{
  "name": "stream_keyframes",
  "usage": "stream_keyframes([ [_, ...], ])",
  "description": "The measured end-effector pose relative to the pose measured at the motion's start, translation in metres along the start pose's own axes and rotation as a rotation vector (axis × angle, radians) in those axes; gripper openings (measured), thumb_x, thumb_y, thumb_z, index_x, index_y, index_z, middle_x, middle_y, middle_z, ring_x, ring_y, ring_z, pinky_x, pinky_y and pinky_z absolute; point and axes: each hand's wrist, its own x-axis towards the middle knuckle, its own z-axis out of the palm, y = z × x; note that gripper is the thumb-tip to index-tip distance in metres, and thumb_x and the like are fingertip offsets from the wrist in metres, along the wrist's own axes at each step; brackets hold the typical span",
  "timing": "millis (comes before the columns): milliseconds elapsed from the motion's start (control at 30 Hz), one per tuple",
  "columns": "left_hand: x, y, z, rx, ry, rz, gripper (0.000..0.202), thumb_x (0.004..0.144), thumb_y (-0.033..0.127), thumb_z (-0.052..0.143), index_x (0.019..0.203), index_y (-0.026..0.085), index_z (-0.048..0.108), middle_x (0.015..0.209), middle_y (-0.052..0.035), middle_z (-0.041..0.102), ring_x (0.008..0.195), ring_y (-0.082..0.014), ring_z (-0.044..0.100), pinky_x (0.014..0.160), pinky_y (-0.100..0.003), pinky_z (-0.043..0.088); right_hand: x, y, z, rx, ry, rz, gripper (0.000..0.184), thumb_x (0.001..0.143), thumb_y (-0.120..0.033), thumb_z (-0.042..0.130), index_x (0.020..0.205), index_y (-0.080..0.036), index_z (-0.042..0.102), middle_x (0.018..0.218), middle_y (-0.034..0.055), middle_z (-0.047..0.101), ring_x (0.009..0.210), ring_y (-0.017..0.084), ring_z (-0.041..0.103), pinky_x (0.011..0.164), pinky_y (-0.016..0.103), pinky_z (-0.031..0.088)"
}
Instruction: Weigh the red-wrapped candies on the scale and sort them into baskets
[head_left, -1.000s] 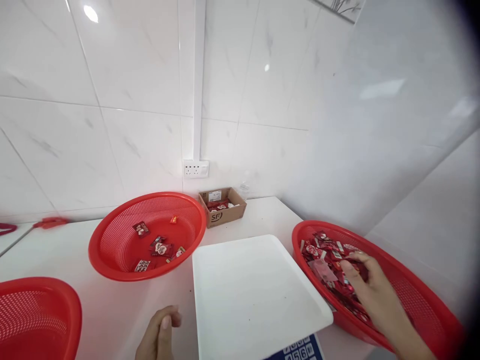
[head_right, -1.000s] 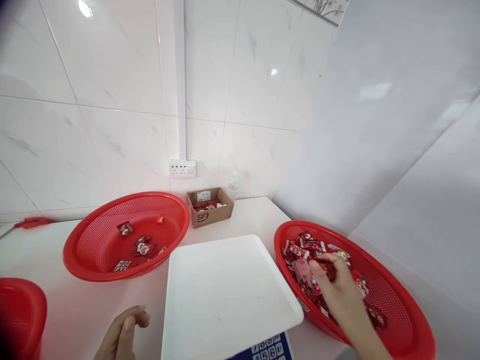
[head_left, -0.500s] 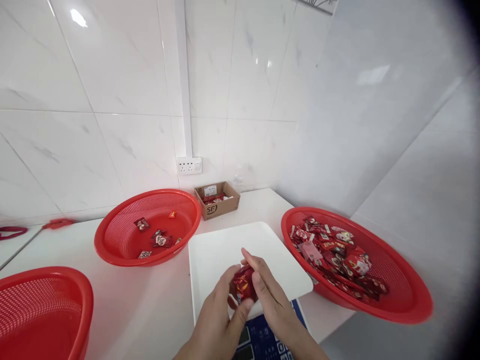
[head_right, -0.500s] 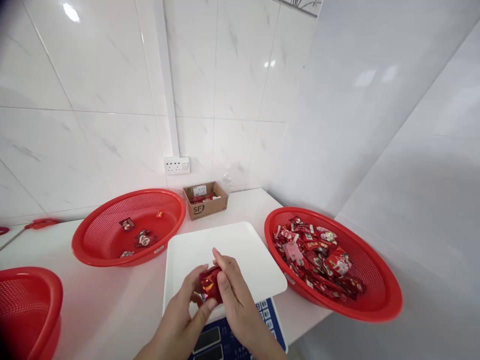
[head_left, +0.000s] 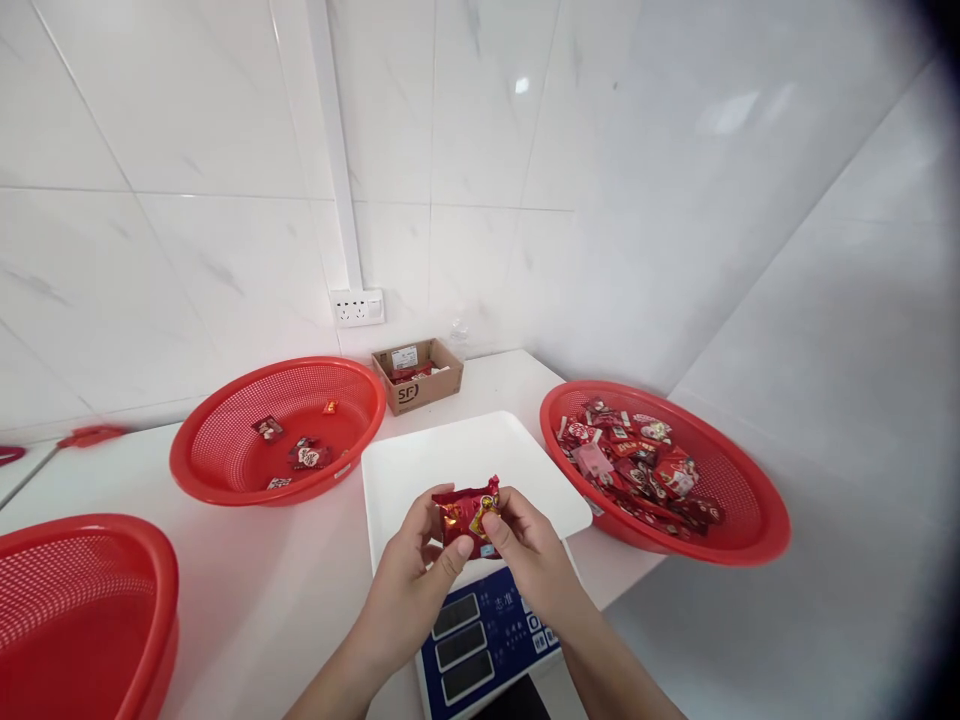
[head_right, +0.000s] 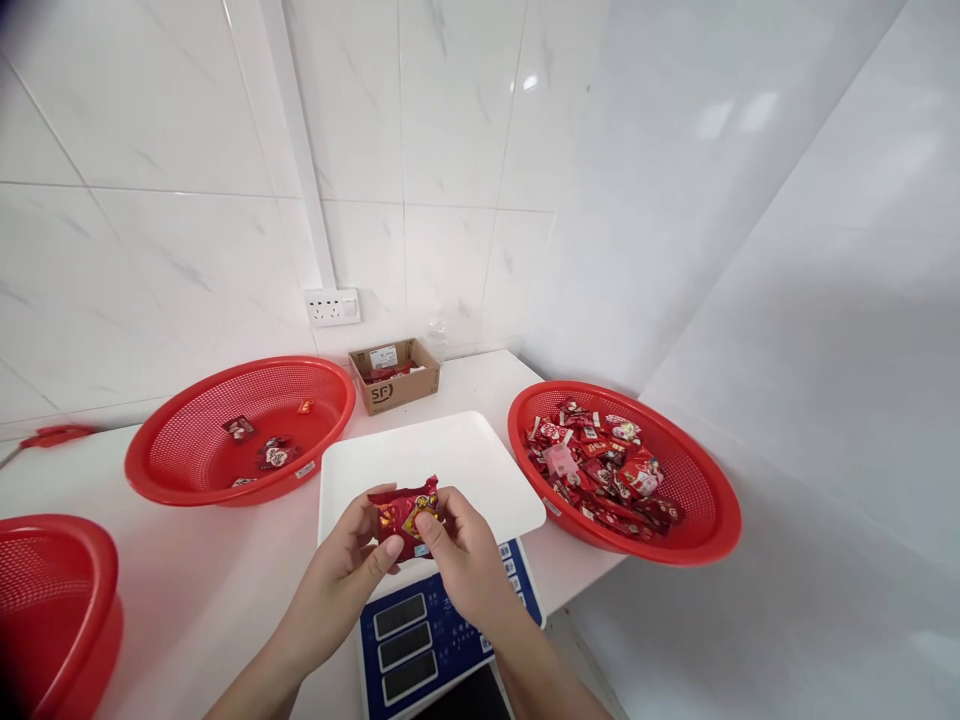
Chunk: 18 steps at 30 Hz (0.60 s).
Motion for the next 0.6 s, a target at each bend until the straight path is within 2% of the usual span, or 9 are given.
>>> stream_keyframes([
  [133,0.0023,0.001,0.0015,-0.022,-0.025,0.016,0.031,0.081,0.041,0.057,0.102,0.02,0.05,0.102,-0.0061,0.06,0.092,-0.0186,0.057,0.081,-0.034,0.045,-0.0026,0.0034,0.0011,-0.069,-0.008,-0.026,0.027,0.086,-0.046,0.047,0.088,-0.019,0.051,0.081,0.0008,0.055,0.075,0.014,0.053,0.069,0.028,0.045],
  [300,0.0046,-0.0005,0.0013,0.02,-0.005,0.0,0.029,0.08,0.042,0.057,0.097,0.019,0.05,0.092,-0.0029,0.061,0.087,-0.0164,0.057,0.081,-0.033,0.045,-0.0043,0.0017,0.0002,-0.213,0.024,-0.086,0.026,0.086,-0.045,0.047,0.078,-0.02,0.047,0.073,-0.0016,0.047,0.068,0.012,0.046,0.062,0.025,0.04],
  [400,0.0059,0.0001,0.0008,-0.009,0.035,-0.023,0.031,0.076,0.044,0.061,0.09,0.018,0.051,0.083,-0.0018,0.061,0.079,-0.0148,0.056,0.072,-0.029,0.046,-0.0058,0.0005,-0.0001,-0.263,0.032,-0.102,0.026,0.087,-0.045,0.045,0.078,-0.02,0.048,0.072,-0.0016,0.048,0.067,0.012,0.046,0.061,0.025,0.039],
  [500,0.007,-0.0008,0.0005,-0.063,0.074,-0.033,0.034,0.072,0.045,0.065,0.087,0.017,0.052,0.078,-0.0013,0.061,0.073,-0.0136,0.055,0.067,-0.027,0.046,-0.006,0.0017,-0.0008,-0.201,0.0,-0.072,0.027,0.087,-0.046,0.046,0.088,-0.02,0.054,0.079,0.0011,0.056,0.073,0.014,0.052,0.067,0.027,0.043],
  [600,0.0077,-0.0023,0.0003,-0.075,0.113,-0.019,0.032,0.073,0.043,0.065,0.089,0.018,0.053,0.08,-0.0022,0.063,0.076,-0.015,0.057,0.07,-0.029,0.048,-0.0057,0.0051,-0.0033,-0.122,-0.054,-0.058,0.033,0.085,-0.045,0.05,0.109,-0.022,0.053,0.098,0.0045,0.061,0.084,0.016,0.056,0.077,0.031,0.045],
])
